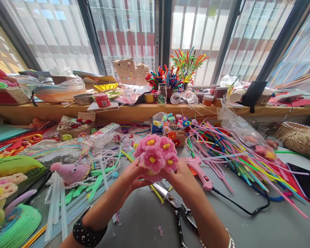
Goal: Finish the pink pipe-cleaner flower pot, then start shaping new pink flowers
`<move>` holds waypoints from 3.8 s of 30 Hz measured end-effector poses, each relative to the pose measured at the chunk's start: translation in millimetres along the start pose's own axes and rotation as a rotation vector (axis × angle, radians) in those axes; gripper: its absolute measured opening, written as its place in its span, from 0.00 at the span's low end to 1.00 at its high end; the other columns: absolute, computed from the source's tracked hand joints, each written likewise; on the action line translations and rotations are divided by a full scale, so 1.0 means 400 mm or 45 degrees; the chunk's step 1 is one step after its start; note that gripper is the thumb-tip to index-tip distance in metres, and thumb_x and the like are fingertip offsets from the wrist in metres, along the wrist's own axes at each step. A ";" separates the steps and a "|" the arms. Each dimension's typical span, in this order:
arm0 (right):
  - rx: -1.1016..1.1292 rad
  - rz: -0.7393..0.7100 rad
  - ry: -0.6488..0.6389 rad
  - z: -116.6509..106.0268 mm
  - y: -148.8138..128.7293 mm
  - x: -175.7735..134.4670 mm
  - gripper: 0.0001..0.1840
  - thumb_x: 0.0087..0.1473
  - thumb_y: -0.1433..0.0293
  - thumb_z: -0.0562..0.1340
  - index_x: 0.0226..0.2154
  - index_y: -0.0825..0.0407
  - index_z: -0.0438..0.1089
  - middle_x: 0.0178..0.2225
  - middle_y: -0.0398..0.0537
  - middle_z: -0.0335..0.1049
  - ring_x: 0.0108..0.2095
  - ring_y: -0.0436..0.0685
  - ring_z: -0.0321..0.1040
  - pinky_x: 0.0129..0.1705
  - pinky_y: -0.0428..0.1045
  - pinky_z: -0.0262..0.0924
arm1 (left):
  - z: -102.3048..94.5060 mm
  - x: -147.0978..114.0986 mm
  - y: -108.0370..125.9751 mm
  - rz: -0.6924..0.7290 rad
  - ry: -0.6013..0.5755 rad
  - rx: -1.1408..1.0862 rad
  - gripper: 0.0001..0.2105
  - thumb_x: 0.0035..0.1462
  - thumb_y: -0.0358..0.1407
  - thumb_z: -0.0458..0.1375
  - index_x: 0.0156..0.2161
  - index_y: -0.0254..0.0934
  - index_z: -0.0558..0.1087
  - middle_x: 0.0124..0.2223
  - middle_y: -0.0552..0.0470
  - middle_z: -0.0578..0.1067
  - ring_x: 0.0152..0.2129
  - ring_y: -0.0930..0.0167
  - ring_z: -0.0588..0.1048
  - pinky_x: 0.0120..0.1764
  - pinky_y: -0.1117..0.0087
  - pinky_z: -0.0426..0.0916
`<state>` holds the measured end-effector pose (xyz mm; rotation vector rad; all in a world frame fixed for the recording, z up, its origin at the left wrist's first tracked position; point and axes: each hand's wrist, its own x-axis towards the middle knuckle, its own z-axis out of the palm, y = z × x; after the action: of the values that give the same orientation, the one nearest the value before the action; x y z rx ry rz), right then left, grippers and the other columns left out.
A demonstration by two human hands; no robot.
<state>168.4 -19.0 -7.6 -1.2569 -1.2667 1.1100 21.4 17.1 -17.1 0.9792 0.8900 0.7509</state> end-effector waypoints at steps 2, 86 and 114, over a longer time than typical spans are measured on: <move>-0.014 0.016 0.014 -0.003 0.004 0.001 0.24 0.39 0.55 0.64 0.38 0.52 0.71 0.33 0.51 0.73 0.41 0.64 0.65 0.44 0.55 0.58 | -0.002 0.002 -0.001 0.003 -0.008 -0.017 0.33 0.36 0.44 0.64 0.50 0.35 0.62 0.49 0.40 0.70 0.46 0.56 0.69 0.44 0.59 0.67; 0.370 0.054 -0.039 0.007 -0.001 -0.005 0.27 0.49 0.62 0.61 0.52 0.49 0.61 0.43 0.52 0.72 0.46 0.61 0.66 0.43 0.53 0.62 | 0.000 -0.005 -0.002 0.039 -0.005 -0.023 0.28 0.41 0.46 0.61 0.49 0.37 0.65 0.44 0.45 0.71 0.42 0.61 0.71 0.43 0.60 0.66; 0.081 0.079 0.053 0.010 0.004 -0.006 0.16 0.47 0.59 0.59 0.32 0.54 0.72 0.28 0.47 0.71 0.33 0.59 0.68 0.38 0.54 0.63 | 0.000 -0.007 0.000 -0.036 -0.021 0.031 0.31 0.40 0.48 0.61 0.50 0.38 0.64 0.43 0.45 0.73 0.43 0.60 0.71 0.44 0.59 0.65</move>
<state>164.4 -21.0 -9.7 -1.2727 -1.1596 1.1535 20.2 14.6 -16.2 0.9910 0.8985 0.7086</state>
